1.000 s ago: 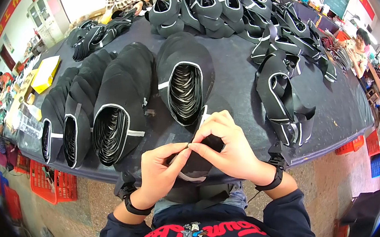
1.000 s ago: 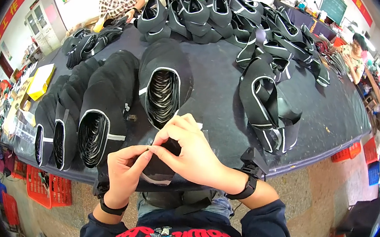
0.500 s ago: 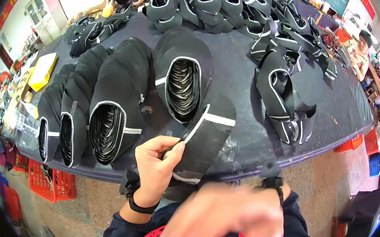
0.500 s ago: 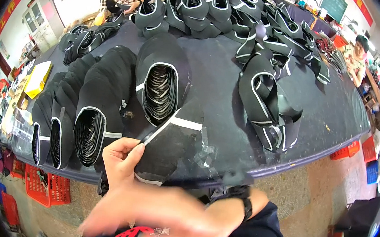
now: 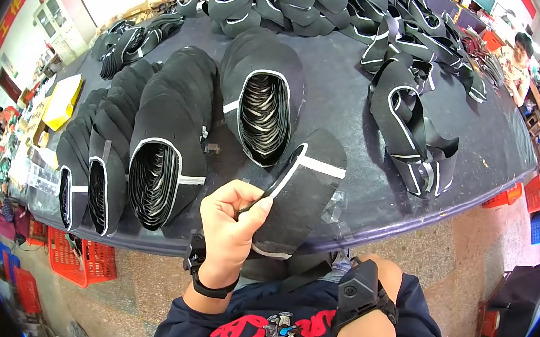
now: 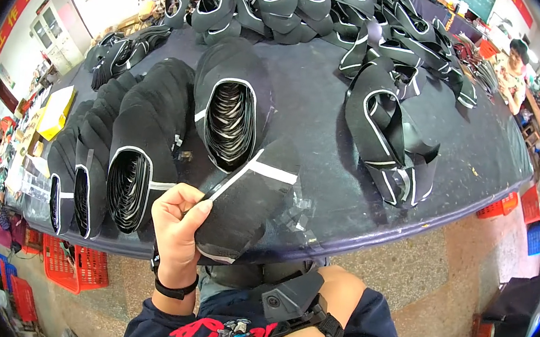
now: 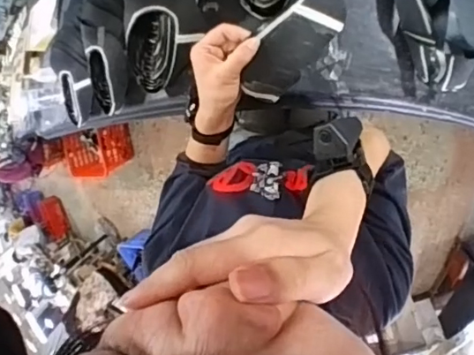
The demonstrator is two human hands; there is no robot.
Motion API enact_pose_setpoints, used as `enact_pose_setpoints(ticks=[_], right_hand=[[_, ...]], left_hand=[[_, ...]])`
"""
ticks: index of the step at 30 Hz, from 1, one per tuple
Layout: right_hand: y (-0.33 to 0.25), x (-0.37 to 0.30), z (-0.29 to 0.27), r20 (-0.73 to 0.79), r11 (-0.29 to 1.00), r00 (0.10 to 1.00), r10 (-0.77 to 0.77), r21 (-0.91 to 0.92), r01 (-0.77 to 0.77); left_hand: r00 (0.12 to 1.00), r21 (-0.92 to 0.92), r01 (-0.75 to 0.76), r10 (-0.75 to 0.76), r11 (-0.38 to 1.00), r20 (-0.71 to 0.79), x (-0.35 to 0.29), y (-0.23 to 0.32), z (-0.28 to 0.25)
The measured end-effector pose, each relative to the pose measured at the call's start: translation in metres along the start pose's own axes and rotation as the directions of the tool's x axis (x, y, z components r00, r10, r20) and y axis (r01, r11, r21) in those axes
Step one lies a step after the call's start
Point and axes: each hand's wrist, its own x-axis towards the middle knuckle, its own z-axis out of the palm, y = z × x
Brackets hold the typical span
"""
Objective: Applying adhesive strips and assembling upper components of shoes at a factory workbench.
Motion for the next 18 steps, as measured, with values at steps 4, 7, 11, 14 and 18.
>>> enact_pose_setpoints(ticks=[4,7,11,14,18], right_hand=[[-0.004,0.007,-0.011,0.123,1.0,0.992,0.001,-0.02,0.002],[-0.009,0.019,-0.021,0.278,0.996,0.961,0.008,-0.086,0.016],[-0.028,0.03,-0.043,0.532,0.912,0.846,0.046,-0.368,0.181],[-0.057,0.033,-0.064,0.528,0.344,0.84,0.126,-0.818,0.462],[-0.092,0.039,-0.09,0.116,-0.744,0.974,-0.193,-0.665,-0.068]], left_hand=[[0.999,0.04,-0.032,0.031,0.999,0.032,-0.003,0.0,-0.003],[0.999,0.03,-0.033,0.031,0.999,0.044,-0.006,0.001,-0.004],[0.998,0.094,-0.061,0.059,0.994,0.021,-0.014,0.004,-0.003],[0.979,0.283,-0.186,0.151,0.941,0.141,-0.016,0.011,-0.008],[0.898,0.407,-0.413,0.291,0.815,0.33,-0.013,0.019,-0.013]])
